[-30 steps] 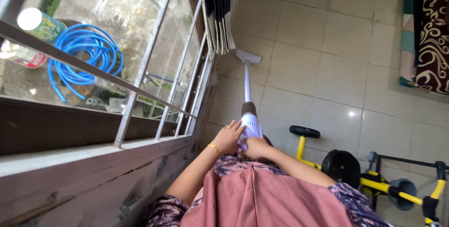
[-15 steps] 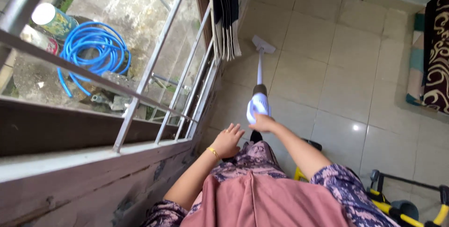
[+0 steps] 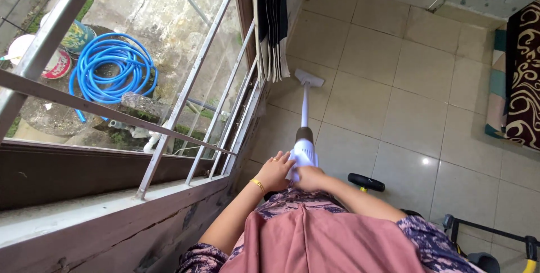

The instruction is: Vacuuming the floor with a stick vacuum.

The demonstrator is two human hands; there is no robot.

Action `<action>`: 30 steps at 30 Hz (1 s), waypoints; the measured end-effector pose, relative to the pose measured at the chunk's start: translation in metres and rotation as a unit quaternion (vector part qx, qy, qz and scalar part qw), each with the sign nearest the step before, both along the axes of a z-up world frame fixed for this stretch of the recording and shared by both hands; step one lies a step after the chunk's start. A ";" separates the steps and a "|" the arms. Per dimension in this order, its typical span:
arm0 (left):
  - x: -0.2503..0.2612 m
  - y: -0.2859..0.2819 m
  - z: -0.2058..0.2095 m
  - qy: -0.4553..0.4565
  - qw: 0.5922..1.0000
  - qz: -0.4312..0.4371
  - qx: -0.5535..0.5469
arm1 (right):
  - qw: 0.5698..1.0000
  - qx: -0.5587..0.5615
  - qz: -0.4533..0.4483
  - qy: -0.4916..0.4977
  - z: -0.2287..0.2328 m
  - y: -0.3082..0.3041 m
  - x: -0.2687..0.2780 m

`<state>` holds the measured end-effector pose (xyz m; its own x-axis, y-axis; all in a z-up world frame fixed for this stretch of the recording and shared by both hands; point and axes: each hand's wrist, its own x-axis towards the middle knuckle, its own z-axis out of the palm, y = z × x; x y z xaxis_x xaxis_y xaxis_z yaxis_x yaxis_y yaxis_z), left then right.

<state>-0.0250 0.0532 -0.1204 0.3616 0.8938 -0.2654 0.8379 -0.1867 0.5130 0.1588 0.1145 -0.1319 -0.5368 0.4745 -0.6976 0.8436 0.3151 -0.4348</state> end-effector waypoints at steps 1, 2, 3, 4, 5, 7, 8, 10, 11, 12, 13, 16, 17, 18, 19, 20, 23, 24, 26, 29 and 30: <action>-0.001 -0.001 -0.005 0.000 1.000 0.000 -0.001 | 1.000 -0.001 0.000 0.000 -0.008 0.009 0.000; -0.001 0.000 -0.009 0.000 1.000 0.001 0.009 | 1.000 0.020 0.010 -0.005 -0.015 0.019 0.000; -0.002 0.001 -0.014 0.000 1.000 0.002 0.019 | 0.999 0.042 0.020 -0.009 -0.023 0.030 0.000; -0.001 0.003 -0.013 0.000 1.000 0.003 0.020 | 0.999 0.042 0.021 -0.009 -0.036 0.041 0.002; -0.001 0.005 -0.012 0.002 1.000 0.002 0.021 | 0.998 0.053 0.026 -0.001 -0.050 0.052 0.005; 0.002 0.003 -0.012 0.004 1.000 -0.001 0.018 | 0.998 0.059 0.031 0.007 -0.068 0.064 0.008; 0.003 0.002 -0.013 0.006 1.000 -0.005 0.019 | 0.997 0.067 0.032 0.005 -0.072 0.069 0.009; 0.006 0.003 -0.016 0.008 1.000 -0.010 0.019 | 0.997 0.075 0.033 0.004 -0.078 0.074 0.011; 0.007 0.003 -0.018 0.007 1.000 -0.013 0.019 | 0.995 0.088 0.037 0.009 -0.080 0.073 0.012; 0.008 0.003 -0.020 0.007 1.000 -0.014 0.019 | 0.994 0.100 0.042 0.013 -0.082 0.073 0.012; 0.008 0.002 -0.019 0.007 1.000 -0.013 0.018 | 0.994 0.099 0.043 0.014 -0.084 0.065 0.014; 0.007 0.004 -0.020 0.014 1.000 -0.013 0.007 | 0.995 0.094 0.022 0.027 -0.078 0.039 0.019; 0.007 0.004 -0.021 0.018 1.000 -0.013 0.001 | 0.997 0.075 0.012 0.007 -0.069 0.027 0.020; 0.007 0.005 -0.022 0.022 1.000 -0.014 -0.005 | 0.998 0.056 0.002 -0.012 -0.061 0.016 0.022; 0.008 0.007 -0.024 0.022 1.000 -0.013 -0.005 | 0.998 0.056 0.003 -0.012 -0.051 0.009 0.022; 0.009 0.008 -0.025 0.021 1.000 -0.013 -0.009 | 0.999 0.043 0.005 -0.019 -0.041 0.001 0.022; 0.013 0.011 -0.024 0.020 1.000 -0.011 -0.020 | 0.999 0.020 0.014 -0.030 -0.031 -0.009 0.026; 0.015 0.014 -0.023 0.019 0.999 -0.011 -0.025 | 0.999 0.014 0.020 -0.034 -0.031 -0.009 0.027; 0.018 0.017 -0.023 0.022 0.999 -0.010 -0.027 | 0.999 0.013 0.012 -0.033 -0.035 -0.001 0.028; 0.020 0.031 -0.022 0.028 0.999 -0.007 -0.027 | 0.999 0.016 -0.002 -0.030 -0.043 0.028 0.028; 0.022 0.033 -0.022 0.030 0.999 -0.006 -0.029 | 0.999 0.017 -0.009 -0.029 -0.047 0.037 0.029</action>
<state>-0.0033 0.0859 -0.1427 0.3537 0.8720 -0.3382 0.8652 -0.1676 0.4726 0.1882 0.1514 -0.1786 -0.4872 0.5080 -0.7104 0.8727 0.3129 -0.3747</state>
